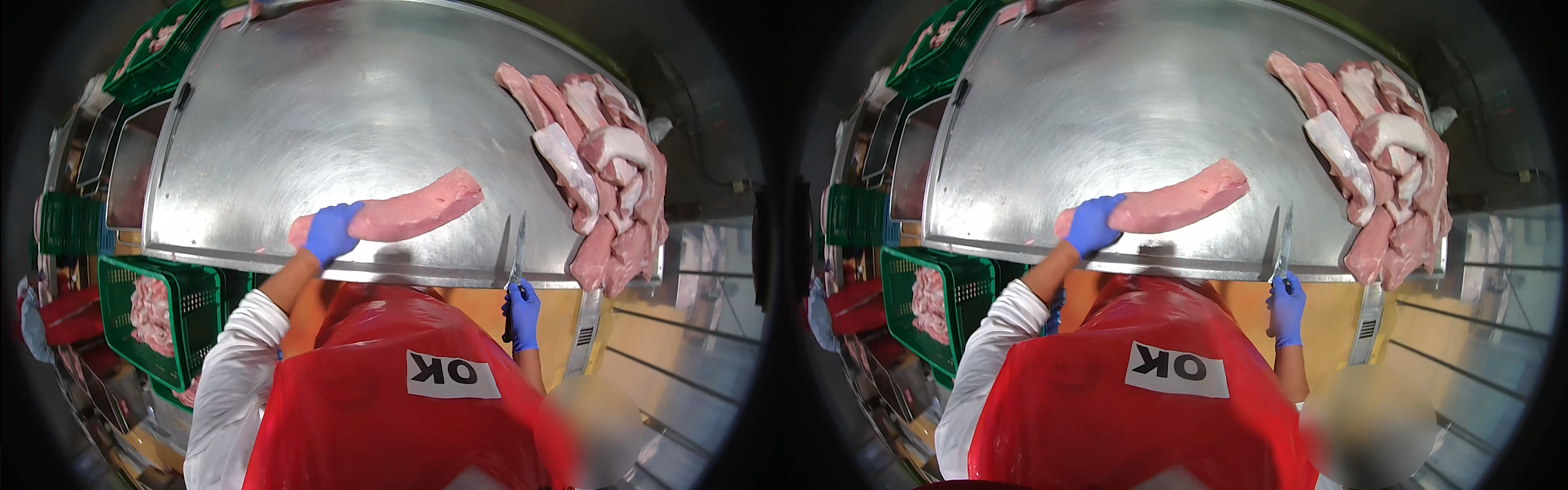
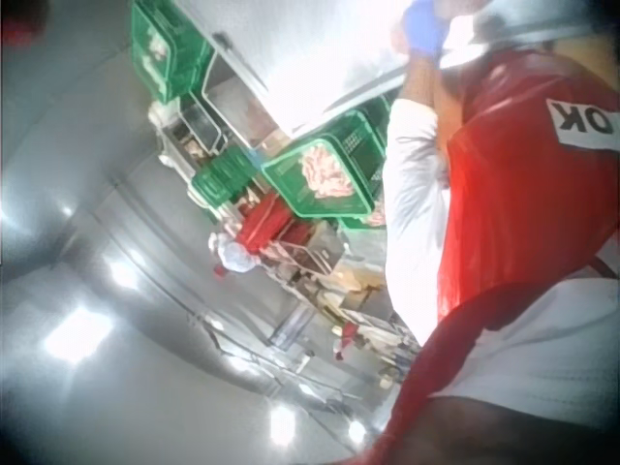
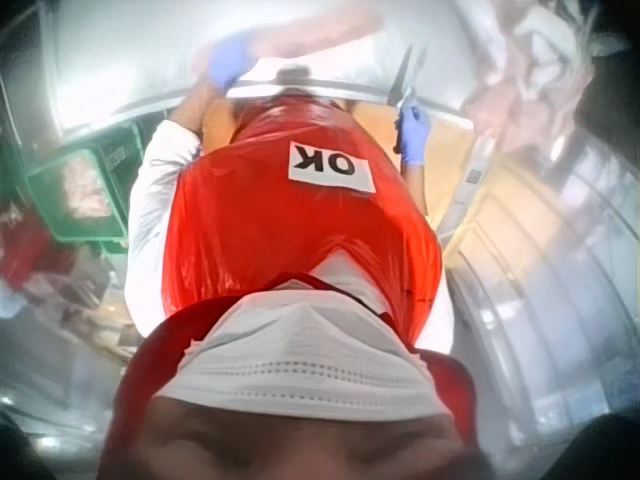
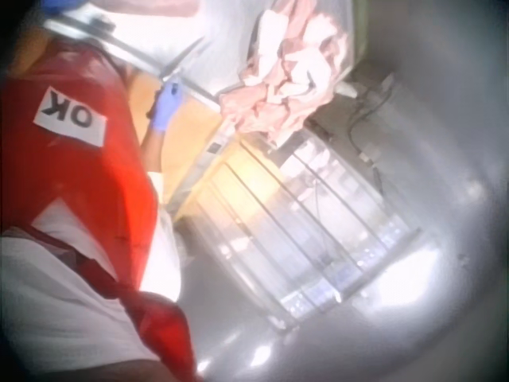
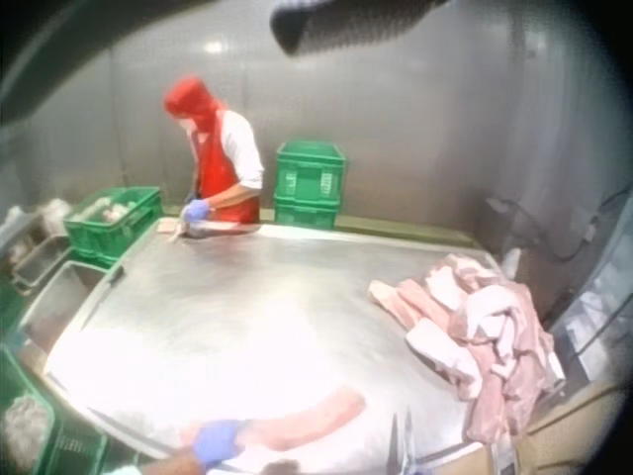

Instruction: The person uses a knife to trim fat and connective tissue from large pieces of raw meat on a stainless steel table. The trimmed pieces are placed into green plastic crates. The person handles multiple cuts of meat, separating lean portions from fat.

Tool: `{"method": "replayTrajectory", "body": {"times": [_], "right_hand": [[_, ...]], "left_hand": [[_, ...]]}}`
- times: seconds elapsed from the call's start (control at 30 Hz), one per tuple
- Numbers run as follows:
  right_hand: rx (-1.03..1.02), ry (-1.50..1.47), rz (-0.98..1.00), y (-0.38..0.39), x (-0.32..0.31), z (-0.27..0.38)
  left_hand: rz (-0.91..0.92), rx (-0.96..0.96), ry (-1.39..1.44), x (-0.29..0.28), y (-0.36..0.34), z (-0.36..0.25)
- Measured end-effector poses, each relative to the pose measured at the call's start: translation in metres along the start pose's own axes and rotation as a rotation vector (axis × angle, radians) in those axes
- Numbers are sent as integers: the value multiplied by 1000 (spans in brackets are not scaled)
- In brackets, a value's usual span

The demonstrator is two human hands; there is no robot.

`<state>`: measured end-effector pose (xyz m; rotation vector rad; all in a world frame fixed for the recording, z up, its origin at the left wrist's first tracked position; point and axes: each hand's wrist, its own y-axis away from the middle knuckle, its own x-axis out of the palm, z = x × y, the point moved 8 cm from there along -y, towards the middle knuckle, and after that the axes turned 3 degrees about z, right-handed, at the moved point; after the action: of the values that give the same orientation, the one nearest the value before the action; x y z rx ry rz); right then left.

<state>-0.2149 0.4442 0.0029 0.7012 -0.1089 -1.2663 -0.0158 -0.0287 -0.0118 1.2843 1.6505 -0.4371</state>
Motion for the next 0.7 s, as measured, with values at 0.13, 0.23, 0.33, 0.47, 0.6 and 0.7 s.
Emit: {"method": "replayTrajectory", "body": {"times": [0.13,0.23,0.33,0.47,0.6,0.7], "right_hand": [[23,-45,-41,12,-7,-13],[-10,-61,-61,15,-18,-22],[13,-121,-84,21,-28,-40],[35,-151,-117,26,-38,-67],[48,-174,-125,24,-37,-67],[22,-120,-116,22,-36,-49]], "left_hand": [[497,-121,611,-13,-49,70],[358,-305,251,-48,-77,114],[-108,-316,-118,-100,-101,131],[-189,-74,265,-96,-109,35],[-90,187,-151,-18,-139,-84],[-222,12,-395,17,-165,-103]]}}
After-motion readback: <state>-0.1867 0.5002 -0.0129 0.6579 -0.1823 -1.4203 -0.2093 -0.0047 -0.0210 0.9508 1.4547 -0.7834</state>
